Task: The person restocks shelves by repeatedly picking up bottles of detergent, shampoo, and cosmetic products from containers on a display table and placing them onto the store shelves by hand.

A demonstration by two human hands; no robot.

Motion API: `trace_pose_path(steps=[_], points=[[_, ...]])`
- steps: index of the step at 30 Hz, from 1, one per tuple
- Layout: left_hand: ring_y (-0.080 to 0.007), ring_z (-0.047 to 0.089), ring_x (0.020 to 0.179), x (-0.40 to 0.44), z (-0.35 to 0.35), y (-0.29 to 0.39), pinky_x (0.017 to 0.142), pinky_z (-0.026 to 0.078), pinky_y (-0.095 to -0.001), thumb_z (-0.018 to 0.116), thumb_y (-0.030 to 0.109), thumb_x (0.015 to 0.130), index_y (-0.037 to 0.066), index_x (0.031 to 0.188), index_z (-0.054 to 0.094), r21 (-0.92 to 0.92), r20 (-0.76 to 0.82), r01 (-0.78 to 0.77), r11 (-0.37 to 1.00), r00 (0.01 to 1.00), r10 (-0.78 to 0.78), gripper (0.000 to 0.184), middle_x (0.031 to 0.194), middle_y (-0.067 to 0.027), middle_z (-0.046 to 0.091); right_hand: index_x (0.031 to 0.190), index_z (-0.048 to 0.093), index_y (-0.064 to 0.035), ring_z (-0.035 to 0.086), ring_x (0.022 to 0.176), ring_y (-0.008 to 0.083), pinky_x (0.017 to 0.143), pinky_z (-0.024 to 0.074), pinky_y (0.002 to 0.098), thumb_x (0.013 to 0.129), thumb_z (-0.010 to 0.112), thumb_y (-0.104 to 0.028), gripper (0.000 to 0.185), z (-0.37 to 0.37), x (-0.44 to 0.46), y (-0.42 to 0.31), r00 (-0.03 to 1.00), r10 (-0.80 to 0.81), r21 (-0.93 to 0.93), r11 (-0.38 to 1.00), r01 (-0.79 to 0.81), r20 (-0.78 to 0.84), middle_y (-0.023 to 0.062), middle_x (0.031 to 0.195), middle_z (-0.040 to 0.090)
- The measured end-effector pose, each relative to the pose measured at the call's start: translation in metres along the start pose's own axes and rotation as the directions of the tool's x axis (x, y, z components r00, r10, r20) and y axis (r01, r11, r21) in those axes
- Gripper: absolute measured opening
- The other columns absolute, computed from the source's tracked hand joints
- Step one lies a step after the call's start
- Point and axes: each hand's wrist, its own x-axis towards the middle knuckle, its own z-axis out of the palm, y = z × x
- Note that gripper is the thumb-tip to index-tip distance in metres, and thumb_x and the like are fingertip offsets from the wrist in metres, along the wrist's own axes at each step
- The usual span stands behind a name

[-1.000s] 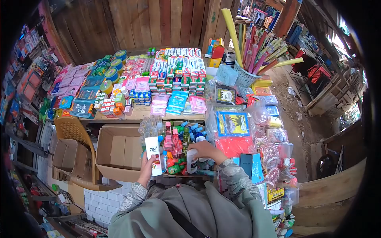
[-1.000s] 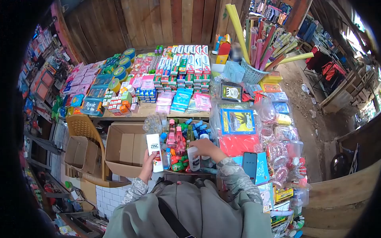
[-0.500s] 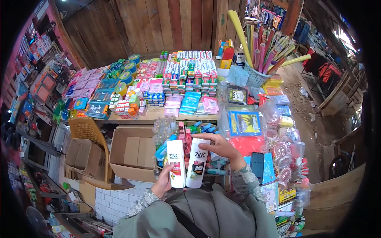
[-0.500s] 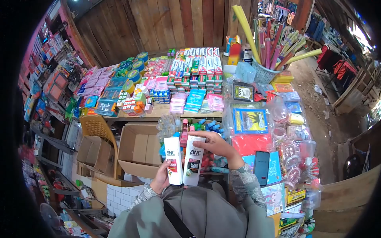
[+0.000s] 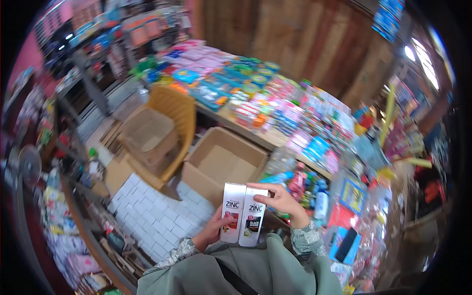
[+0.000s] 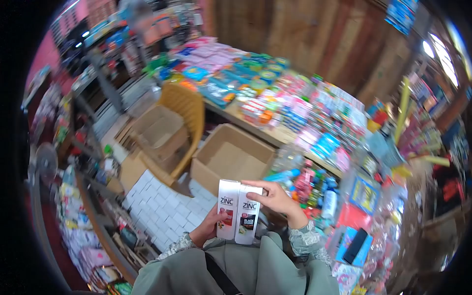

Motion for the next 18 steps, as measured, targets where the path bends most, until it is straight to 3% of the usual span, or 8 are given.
trace_pose_path(steps=[5, 6, 7, 9, 13, 16, 18], points=[[-0.0166, 0.050, 0.116, -0.123, -0.102, 0.054, 0.097, 0.042, -0.0343, 0.067, 0.011, 0.083, 0.009, 0.138, 0.031, 0.120, -0.225, -0.196, 0.973, 0.950, 0.219, 0.066, 0.124, -0.0065, 0.052, 0.126, 0.058, -0.0102, 0.053, 0.066, 0.0023, 0.055, 0.0448, 0.0196, 0.088, 0.064, -0.018, 0.039, 0.157, 0.107, 0.003, 0.953, 0.004, 0.134, 0.990, -0.046, 0.302, -0.0014, 0.092, 0.067], [-0.0160, 0.051, 0.113, -0.148, -0.121, 0.066, 0.095, 0.043, -0.0335, 0.067, 0.014, 0.084, 0.008, 0.137, 0.032, 0.167, -0.268, -0.224, 0.960, 0.927, 0.263, 0.064, 0.122, -0.0062, 0.053, 0.125, 0.058, -0.0056, 0.058, 0.088, 0.0068, 0.072, 0.0487, 0.0228, 0.087, 0.065, -0.012, 0.039, 0.191, 0.123, -0.005, 0.937, 0.093, 0.129, 0.981, -0.144, 0.337, 0.0035, 0.104, 0.066], [-0.0159, 0.052, 0.112, -0.172, -0.144, 0.077, 0.094, 0.044, -0.0334, 0.067, 0.015, 0.084, 0.007, 0.137, 0.032, 0.207, -0.285, -0.243, 0.948, 0.912, 0.296, 0.064, 0.121, -0.0065, 0.053, 0.125, 0.058, -0.0052, 0.058, 0.088, 0.0067, 0.073, 0.0480, 0.0224, 0.086, 0.066, -0.012, 0.040, 0.222, 0.139, -0.010, 0.906, 0.184, 0.026, 0.977, -0.210, 0.382, 0.0030, 0.105, 0.065], [-0.0157, 0.053, 0.110, -0.225, -0.182, 0.094, 0.093, 0.045, -0.0332, 0.066, 0.017, 0.085, 0.006, 0.137, 0.032, 0.272, -0.351, -0.264, 0.925, 0.868, 0.351, 0.063, 0.121, -0.0070, 0.054, 0.126, 0.058, -0.0090, 0.054, 0.062, 0.0033, 0.056, 0.0456, 0.0204, 0.087, 0.066, -0.019, 0.041, 0.290, 0.175, 0.007, 0.883, -0.033, 0.079, 0.997, -0.005, 0.468, -0.0001, 0.089, 0.067], [-0.0164, 0.055, 0.107, -0.318, -0.217, 0.114, 0.089, 0.047, -0.0318, 0.058, 0.022, 0.091, 0.005, 0.137, 0.031, 0.208, -0.543, -0.454, 0.866, 0.683, 0.489, 0.056, 0.121, -0.0097, 0.054, 0.125, 0.057, -0.0064, 0.056, 0.067, 0.0042, 0.056, 0.0469, 0.0210, 0.087, 0.065, -0.017, 0.040, 0.403, 0.232, -0.004, 0.751, -0.103, 0.141, 0.990, 0.013, 0.652, -0.0006, 0.088, 0.065], [-0.0311, 0.059, 0.105, -0.369, -0.224, 0.121, 0.086, 0.052, -0.0437, 0.049, 0.026, 0.095, 0.007, 0.138, 0.028, 0.063, -0.678, -0.566, 0.822, 0.580, 0.451, 0.052, 0.127, -0.0191, 0.052, 0.125, 0.058, -0.0074, 0.057, 0.069, 0.0049, 0.056, 0.0479, 0.0219, 0.088, 0.064, -0.016, 0.039, 0.462, 0.259, -0.034, 0.641, -0.027, 0.073, 0.996, -0.046, 0.767, -0.0005, 0.093, 0.065], [-0.0327, 0.059, 0.106, -0.389, -0.247, 0.111, 0.087, 0.052, -0.0454, 0.047, 0.026, 0.096, 0.008, 0.138, 0.027, 0.035, -0.697, -0.665, 0.746, 0.519, 0.495, 0.050, 0.127, -0.0199, 0.052, 0.126, 0.057, -0.0085, 0.058, 0.066, 0.0070, 0.055, 0.0496, 0.0227, 0.089, 0.064, -0.018, 0.039, 0.502, 0.285, -0.021, 0.561, -0.054, 0.086, 0.996, -0.030, 0.826, 0.0011, 0.093, 0.065]])
